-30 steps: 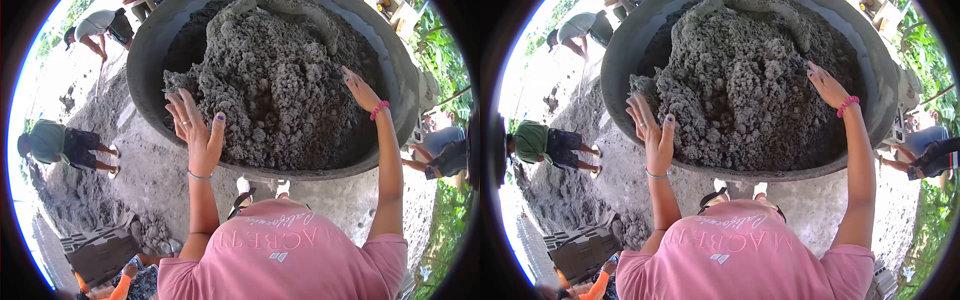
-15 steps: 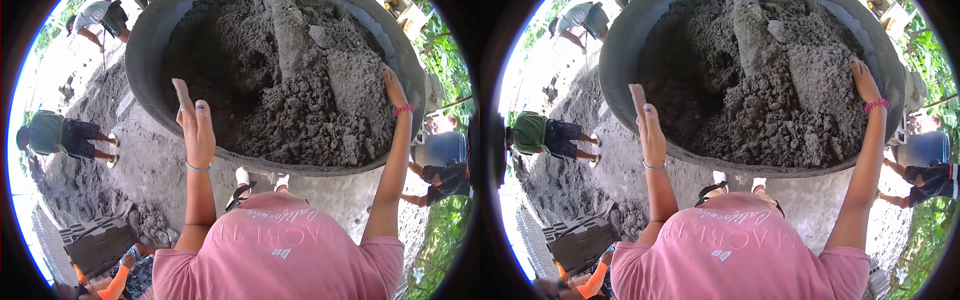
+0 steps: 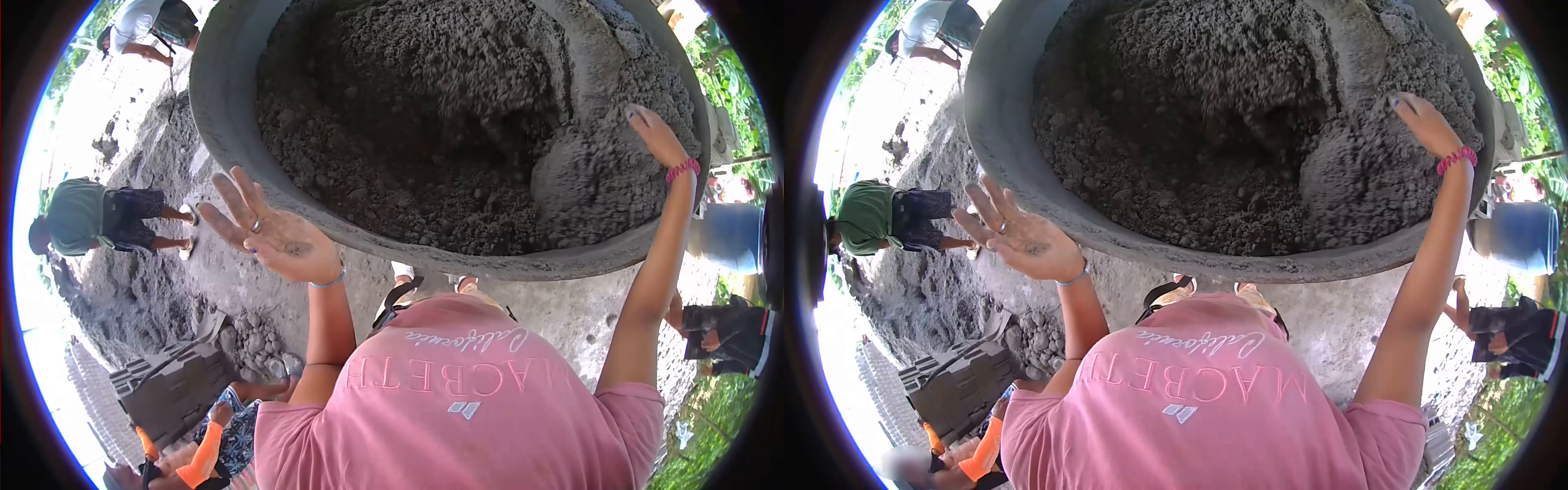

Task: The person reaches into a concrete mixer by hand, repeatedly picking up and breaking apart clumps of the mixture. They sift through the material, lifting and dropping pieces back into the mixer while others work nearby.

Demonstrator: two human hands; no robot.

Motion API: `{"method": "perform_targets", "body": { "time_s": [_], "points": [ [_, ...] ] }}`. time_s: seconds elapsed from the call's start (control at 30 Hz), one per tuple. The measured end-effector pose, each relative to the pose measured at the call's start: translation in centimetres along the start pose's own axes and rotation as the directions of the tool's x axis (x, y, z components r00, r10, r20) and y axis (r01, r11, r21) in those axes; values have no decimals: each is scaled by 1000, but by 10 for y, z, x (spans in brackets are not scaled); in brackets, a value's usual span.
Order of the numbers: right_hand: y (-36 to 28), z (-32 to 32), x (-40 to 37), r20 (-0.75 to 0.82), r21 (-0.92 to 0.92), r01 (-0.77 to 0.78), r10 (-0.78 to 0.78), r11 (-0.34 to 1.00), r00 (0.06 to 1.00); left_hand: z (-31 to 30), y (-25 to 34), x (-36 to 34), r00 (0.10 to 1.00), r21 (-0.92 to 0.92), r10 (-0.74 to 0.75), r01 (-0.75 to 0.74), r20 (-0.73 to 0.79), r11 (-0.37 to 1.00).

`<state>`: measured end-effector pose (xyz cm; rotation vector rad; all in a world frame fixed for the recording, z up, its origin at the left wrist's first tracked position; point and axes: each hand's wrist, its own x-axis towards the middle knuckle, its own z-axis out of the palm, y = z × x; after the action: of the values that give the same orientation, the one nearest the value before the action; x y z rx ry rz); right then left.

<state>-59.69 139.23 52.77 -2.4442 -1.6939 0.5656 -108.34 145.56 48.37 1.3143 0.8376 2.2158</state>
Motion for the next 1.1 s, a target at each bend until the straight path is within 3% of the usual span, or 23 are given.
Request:
{"method": "perform_targets", "body": {
  "time_s": [0.1,0.13,0.23,0.33,0.47,0.57,0.77,1.1],
  "points": [
    [-36,6,-14,292,-90,66,-37,994,956,3,2,-1,999,38,-30,31,-13,999],
    [-66,1,-22,363,-105,-40,76,994,929,3,1,-1,999,44,-33,34,-12,998],
    [-47,17,-12,277,-76,105,-80,992,957,2,-2,-5,999,71,-39,39,6,997],
    [-40,10,-7,367,-10,-96,93,995,926,4,-5,-7,999,73,-44,43,12,996],
    [-18,10,-4,274,-88,59,-32,994,961,10,-5,-10,999,63,-51,51,-13,997],
    [-24,13,-6,265,-24,-31,37,999,964,13,-5,-13,999,53,-47,48,-7,997],
    [-12,18,-1,254,-126,39,-6,991,967,11,-10,-16,1000,52,-14,13,20,999],
    [-8,22,1,268,-103,79,-49,992,962,17,-12,-23,1000,59,2,0,-25,998]
  ]
}}
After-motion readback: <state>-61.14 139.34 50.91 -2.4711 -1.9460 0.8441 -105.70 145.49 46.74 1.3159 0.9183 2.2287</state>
